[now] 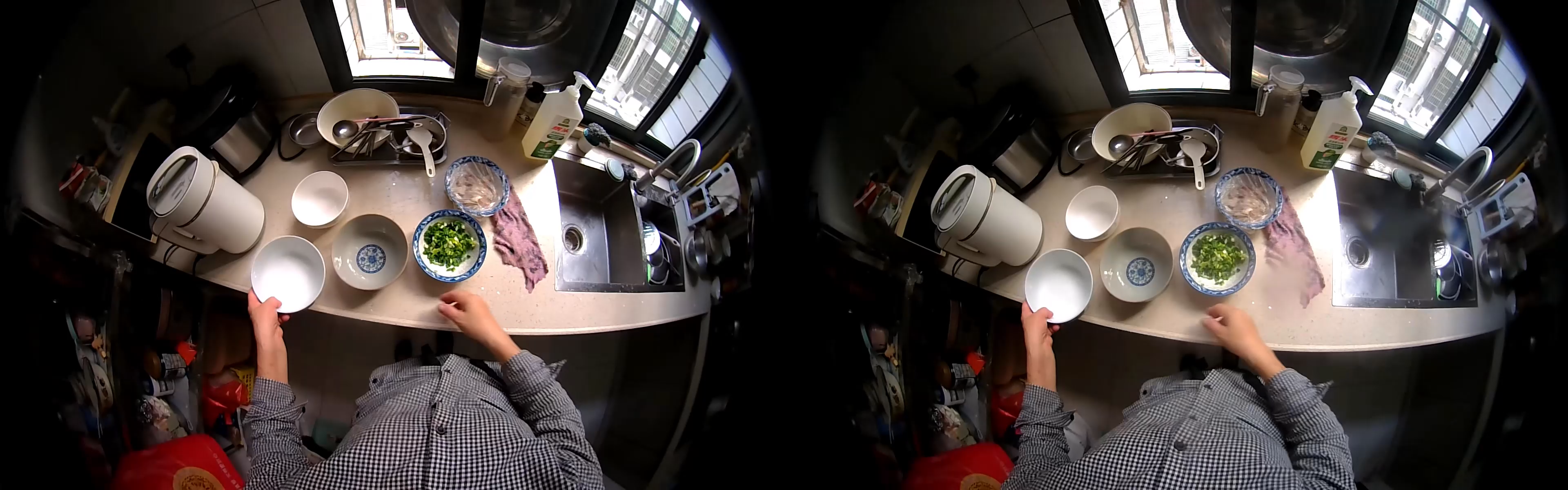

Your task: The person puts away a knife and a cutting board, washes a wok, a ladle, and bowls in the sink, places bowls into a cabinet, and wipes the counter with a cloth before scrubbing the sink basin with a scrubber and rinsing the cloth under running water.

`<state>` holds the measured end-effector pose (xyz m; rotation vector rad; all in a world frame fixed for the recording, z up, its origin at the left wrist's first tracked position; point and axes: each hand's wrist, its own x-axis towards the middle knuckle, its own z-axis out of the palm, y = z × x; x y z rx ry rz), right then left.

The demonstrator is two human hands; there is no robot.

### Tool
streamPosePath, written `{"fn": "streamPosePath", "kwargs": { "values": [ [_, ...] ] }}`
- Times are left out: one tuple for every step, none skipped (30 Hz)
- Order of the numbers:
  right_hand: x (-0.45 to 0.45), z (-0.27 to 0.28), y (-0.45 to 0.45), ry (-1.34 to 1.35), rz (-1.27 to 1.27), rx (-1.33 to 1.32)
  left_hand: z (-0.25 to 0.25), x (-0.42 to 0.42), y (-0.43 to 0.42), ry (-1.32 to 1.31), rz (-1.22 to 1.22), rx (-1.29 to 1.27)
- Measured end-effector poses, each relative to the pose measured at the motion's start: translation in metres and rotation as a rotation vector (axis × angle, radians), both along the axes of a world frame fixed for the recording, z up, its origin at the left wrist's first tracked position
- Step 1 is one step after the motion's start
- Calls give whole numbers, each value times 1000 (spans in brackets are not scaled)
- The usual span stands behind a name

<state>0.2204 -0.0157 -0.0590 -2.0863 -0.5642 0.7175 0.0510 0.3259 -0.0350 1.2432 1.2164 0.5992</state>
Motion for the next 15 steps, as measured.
{"fn": "streamPosePath", "kwargs": {
  "values": [
    [0,-4,12,67,54,15,-5,1,0,-6,10,-19],
    [-1,-6,26,192,16,65,-10,3,0,-13,17,-37],
    [-2,-8,40,318,-19,115,-15,4,0,-17,26,-57],
    [-2,-8,54,444,-53,165,-21,5,1,-42,43,-78],
    [0,-7,68,549,-97,212,-28,6,2,-46,52,-94],
    [2,-5,82,655,-140,259,-34,7,2,-50,62,-110],
    [4,-4,95,760,-182,307,-37,7,3,-54,72,-125],
    [5,-5,107,760,-223,301,-35,8,2,-60,66,-136],
    [7,-9,118,760,-264,296,-32,9,0,-67,59,-146],
    [8,-15,126,760,-304,290,-31,10,-1,-74,54,-156],
    [9,-30,134,728,-330,341,-32,11,0,-95,54,-170],
    [9,-51,141,697,-354,390,-36,10,2,-114,56,-185],
    [8,-63,145,667,-378,437,-41,9,4,-132,59,-201],
    [5,-36,142,752,-416,463,-45,8,5,-126,35,-198],
    [0,-18,137,797,-399,478,-48,6,5,-201,47,-237]
  ]
}}
